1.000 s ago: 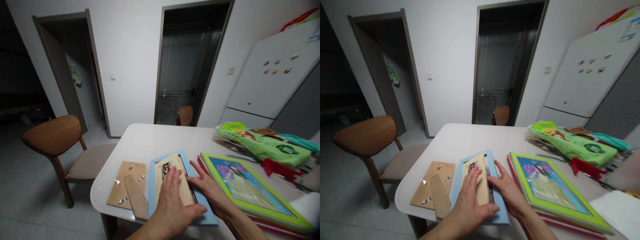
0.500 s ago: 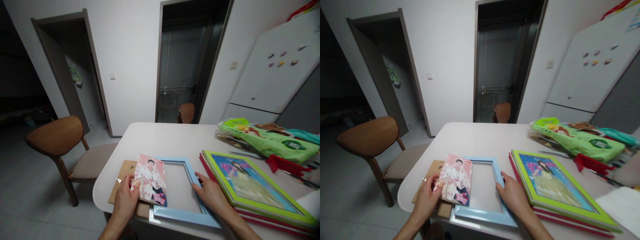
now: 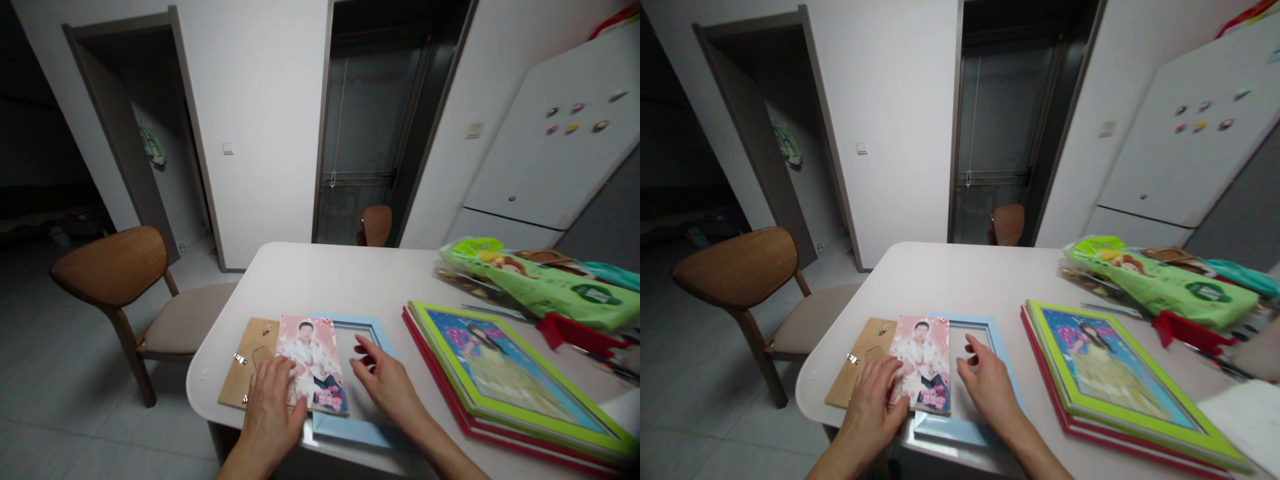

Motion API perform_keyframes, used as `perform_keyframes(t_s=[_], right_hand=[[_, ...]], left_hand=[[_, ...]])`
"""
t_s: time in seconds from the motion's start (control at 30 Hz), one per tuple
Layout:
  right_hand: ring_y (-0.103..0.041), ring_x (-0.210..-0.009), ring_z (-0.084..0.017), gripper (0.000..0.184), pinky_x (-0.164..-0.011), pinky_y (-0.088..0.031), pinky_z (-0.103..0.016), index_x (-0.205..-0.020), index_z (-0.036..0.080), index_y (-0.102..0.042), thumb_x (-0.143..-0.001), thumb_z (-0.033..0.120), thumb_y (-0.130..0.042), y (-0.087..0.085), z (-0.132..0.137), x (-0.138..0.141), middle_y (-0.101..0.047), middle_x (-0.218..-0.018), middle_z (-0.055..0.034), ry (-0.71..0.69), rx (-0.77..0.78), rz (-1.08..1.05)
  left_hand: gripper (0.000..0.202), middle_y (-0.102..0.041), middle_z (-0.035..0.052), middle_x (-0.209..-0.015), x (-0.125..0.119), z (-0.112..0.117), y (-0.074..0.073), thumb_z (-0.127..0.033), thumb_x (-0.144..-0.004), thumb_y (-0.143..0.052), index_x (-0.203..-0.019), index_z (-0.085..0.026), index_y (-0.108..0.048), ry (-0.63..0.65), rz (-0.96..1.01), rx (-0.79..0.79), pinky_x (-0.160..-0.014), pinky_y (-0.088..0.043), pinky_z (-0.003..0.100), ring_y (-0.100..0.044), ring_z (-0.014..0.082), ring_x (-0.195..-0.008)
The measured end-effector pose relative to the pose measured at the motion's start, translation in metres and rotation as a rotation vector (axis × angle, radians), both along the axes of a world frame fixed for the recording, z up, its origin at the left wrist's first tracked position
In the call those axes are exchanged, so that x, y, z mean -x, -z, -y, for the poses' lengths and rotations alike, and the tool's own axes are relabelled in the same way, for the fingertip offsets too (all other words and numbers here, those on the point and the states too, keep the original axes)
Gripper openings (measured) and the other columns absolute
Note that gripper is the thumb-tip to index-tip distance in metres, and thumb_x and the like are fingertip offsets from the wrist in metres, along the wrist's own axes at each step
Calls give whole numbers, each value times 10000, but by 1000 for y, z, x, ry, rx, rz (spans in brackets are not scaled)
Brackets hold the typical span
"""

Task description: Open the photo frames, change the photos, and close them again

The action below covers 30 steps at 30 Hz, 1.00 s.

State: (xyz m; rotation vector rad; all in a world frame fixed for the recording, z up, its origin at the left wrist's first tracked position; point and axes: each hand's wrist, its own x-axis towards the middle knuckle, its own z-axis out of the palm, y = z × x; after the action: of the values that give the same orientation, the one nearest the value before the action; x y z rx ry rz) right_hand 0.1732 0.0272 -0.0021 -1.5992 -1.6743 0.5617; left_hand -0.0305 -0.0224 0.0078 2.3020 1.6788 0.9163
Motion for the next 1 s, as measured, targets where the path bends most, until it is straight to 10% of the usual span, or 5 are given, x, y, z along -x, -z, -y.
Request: perform_keyframes(t_s=[0.17,0.37,0.6,1.0], right_hand=[[-450,-419,-84,596,-418,-350,-196,-1196,41,-341,-634,186,-475,-16,-1,41,-476,-488,72,-124,253,-603],[-567,-694,-134,554,-571,-455,-244,-1188,119,-381,-711,387,-467,-44,11,44,-592,-891,-68,-113,138,-761],[-621,-685,-168,502,-529,-472,-252,-1221,161,-335,-752,338,-335,-21,13,12,-646,-902,-83,-32,264,-796],[-593,-537,-175,482,-466,-415,-249,-1145,89,-443,-692,209,-334,-6,-14,-32,-659,-654,-52,82,200,-208]], left_hand=[[634,-342,121,-1294,-25,-1,8,-157,-608,-500,-1225,-157,-352,191,29,51,-957,-240,487,-281,302,-1178],[413,-487,64,-1184,-42,-16,-18,-98,-744,-359,-1137,-178,-457,134,601,-116,-974,-280,370,-394,188,-1123],[442,-536,119,-1121,-68,-9,-22,-267,-777,-399,-1189,-111,-364,150,1325,331,-903,-368,366,-464,231,-1066],[458,-434,137,-1232,-52,3,10,-136,-675,-470,-1133,-120,-463,216,210,214,-984,-246,470,-362,256,-1155]])
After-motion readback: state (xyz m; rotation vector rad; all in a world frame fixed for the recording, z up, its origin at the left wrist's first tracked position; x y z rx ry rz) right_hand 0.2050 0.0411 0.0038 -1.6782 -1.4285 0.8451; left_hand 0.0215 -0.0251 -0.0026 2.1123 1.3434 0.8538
